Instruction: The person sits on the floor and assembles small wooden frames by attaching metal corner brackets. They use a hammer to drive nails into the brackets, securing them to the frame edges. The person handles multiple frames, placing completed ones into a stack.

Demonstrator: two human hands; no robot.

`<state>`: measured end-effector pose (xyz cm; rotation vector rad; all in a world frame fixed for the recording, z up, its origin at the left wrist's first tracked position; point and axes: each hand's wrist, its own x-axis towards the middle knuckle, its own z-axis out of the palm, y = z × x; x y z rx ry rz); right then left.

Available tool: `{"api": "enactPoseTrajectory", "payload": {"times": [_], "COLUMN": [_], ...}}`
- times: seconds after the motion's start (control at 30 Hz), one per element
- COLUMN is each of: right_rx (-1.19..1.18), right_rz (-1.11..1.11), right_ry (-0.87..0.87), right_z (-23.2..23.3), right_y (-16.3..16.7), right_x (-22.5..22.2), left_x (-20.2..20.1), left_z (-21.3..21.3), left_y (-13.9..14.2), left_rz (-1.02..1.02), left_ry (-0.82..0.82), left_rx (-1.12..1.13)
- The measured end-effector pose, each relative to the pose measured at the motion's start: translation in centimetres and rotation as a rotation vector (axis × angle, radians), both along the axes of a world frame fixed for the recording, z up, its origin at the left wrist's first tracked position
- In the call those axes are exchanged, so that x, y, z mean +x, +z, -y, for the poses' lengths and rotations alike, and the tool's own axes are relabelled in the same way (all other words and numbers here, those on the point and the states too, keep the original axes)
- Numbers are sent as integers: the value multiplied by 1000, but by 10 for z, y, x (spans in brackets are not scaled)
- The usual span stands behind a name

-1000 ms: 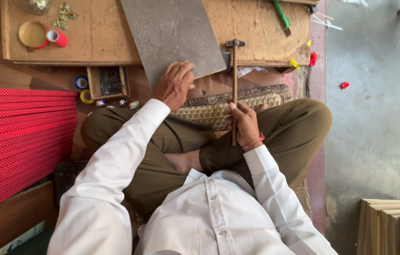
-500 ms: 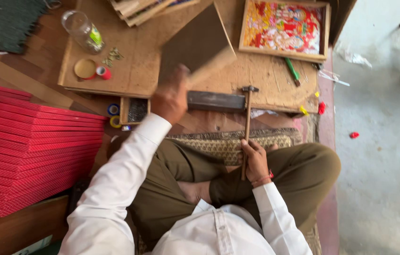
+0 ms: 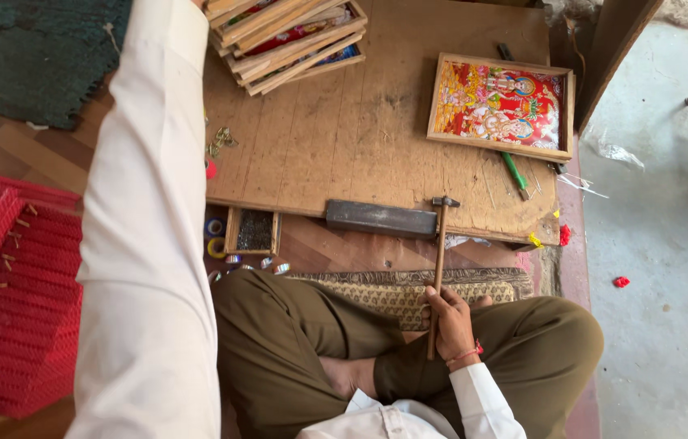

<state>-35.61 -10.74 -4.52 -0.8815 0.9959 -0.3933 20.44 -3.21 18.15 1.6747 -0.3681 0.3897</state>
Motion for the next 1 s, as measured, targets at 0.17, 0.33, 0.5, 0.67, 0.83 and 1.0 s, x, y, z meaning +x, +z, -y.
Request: {"api": "enactPoseTrajectory", "payload": {"times": [0.17, 0.33, 0.5, 0.67, 0.83, 1.0], "right_rx": [7, -301, -637, -346, -132, -89], "right_rz": [-23, -33, 1, 180, 20, -90], "right_ry": [-12, -100, -145, -264, -517, -574], "right_z": [3, -2, 63, 234, 320, 333], "right_y": [-4, 21, 50, 56, 55, 70], "right_x": [5, 16, 20, 56, 108, 136], "left_x": [6, 37, -122, -244, -248, -238], "left_z": [-2, 19, -43, -73, -64, -59], "left_y": [-27, -28, -143, -202, -203, -212], "left_rz": [10, 320, 7, -195, -86, -127], "left_ry": [89, 205, -355, -381, -388, -350], "left_rx": [275, 341, -57, 204, 218, 259]}}
